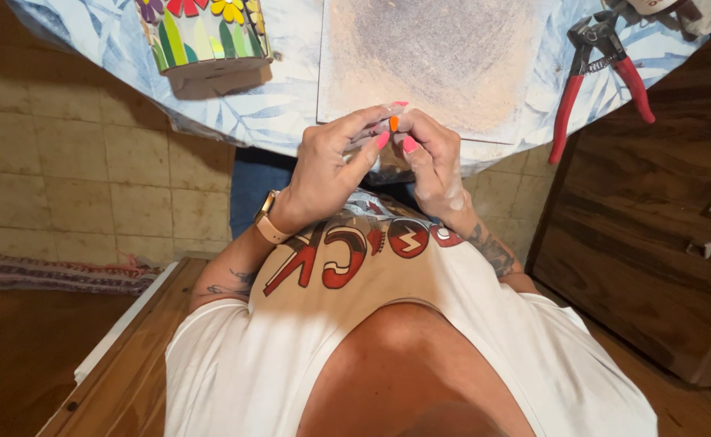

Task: Decorating a cylindrical container by gluing small flower-shaped cutouts onto its surface

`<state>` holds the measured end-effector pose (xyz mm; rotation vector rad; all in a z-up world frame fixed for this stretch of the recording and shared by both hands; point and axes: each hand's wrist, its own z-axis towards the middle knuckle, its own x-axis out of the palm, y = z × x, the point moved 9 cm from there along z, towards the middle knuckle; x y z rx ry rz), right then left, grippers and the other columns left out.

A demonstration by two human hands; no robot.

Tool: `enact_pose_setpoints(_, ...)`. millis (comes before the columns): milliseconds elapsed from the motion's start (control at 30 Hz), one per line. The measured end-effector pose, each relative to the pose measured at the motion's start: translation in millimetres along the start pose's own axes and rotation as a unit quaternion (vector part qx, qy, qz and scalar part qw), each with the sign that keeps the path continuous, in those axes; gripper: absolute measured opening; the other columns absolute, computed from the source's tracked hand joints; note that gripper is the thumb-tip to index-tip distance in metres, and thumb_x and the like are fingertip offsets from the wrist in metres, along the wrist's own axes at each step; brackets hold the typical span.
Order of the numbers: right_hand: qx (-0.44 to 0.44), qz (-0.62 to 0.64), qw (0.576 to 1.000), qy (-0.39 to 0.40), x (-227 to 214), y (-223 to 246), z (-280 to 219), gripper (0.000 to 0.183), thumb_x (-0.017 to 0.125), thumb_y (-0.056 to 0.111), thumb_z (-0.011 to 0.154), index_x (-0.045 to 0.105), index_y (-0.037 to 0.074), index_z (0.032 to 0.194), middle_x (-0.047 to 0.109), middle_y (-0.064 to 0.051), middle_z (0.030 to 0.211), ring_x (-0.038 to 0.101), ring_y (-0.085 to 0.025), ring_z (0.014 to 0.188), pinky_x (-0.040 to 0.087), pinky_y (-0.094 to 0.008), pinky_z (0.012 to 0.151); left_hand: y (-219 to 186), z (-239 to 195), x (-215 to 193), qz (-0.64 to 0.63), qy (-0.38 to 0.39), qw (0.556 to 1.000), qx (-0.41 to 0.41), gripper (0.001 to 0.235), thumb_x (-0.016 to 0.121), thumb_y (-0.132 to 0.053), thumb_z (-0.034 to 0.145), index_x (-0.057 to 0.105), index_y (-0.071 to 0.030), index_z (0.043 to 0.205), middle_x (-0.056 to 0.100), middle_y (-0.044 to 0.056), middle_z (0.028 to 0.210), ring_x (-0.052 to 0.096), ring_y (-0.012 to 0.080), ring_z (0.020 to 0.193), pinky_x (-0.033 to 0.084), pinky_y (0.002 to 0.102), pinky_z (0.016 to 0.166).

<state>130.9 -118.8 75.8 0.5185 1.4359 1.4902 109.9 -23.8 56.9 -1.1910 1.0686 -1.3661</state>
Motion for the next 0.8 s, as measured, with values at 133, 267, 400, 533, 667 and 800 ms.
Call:
enact_pose_setpoints(133,-0.003,0.0,1.0,0.001,0,6,3,0.026,0.037,0.022,0.086,0.049,0.002,0.076,0.039,-0.004,0.061,0.038,-0.014,0.056,0.037,-0.026,0.053,1,0,0,0.012,0.004,1.0,-0.001,0.023,0.052,-0.002,0.082,0.054,0.007,0.103,0.057,0.026,0.098,0.055,0.0371,0.091,0.05,0.039,0.073)
enact_pose_setpoints(267,-0.006,-0.017,1.0,-0.01,-1,-9,-4,0.024,0.039,0.015,0.089,0.052,0.0,0.076,0.042,-0.008,0.06,0.041,-0.017,0.054,0.039,-0.027,0.054,2,0,0,0.017,0.005,1.0,0.002,0.022,0.052,-0.002,0.081,0.055,0.007,0.101,0.058,0.025,0.095,0.055,0.0366,0.09,0.049,0.039,0.073)
enact_pose_setpoints(400,-0.016,-0.039,0.999,-0.024,-4,-5,-3,0.022,0.042,0.011,0.09,0.055,-0.001,0.076,0.045,-0.009,0.061,0.043,-0.019,0.052,0.04,-0.027,0.054,7,-1,1,0.03,0.011,0.999,0.002,0.02,0.054,-0.004,0.081,0.056,0.005,0.099,0.06,0.023,0.092,0.057,0.035,0.088,0.05,0.037,0.071)
enact_pose_setpoints(533,-0.015,-0.038,0.999,-0.027,-5,-7,-7,0.023,0.04,0.011,0.091,0.055,-0.001,0.077,0.044,-0.008,0.061,0.043,-0.018,0.053,0.04,-0.028,0.054,6,-1,2,0.031,0.014,0.999,0.005,0.02,0.054,-0.004,0.08,0.057,0.004,0.099,0.06,0.022,0.092,0.057,0.0337,0.089,0.05,0.037,0.072)
enact_pose_setpoints(667,-0.008,-0.026,0.999,-0.021,-5,-12,-10,0.025,0.038,0.012,0.091,0.052,0.001,0.073,0.041,-0.007,0.06,0.04,-0.017,0.054,0.039,-0.028,0.054,-2,0,1,0.024,0.011,1.0,0.001,0.019,0.053,-0.003,0.082,0.056,0.006,0.097,0.06,0.024,0.091,0.056,0.0357,0.089,0.05,0.038,0.072)
enact_pose_setpoints(800,-0.012,-0.03,0.999,-0.024,-5,-12,-10,0.025,0.038,0.011,0.09,0.05,0.002,0.071,0.041,-0.007,0.059,0.041,-0.018,0.053,0.038,-0.028,0.053,0,-1,1,0.021,0.009,1.0,0.002,0.018,0.053,-0.003,0.082,0.056,0.006,0.097,0.06,0.024,0.091,0.056,0.0345,0.089,0.05,0.037,0.072)
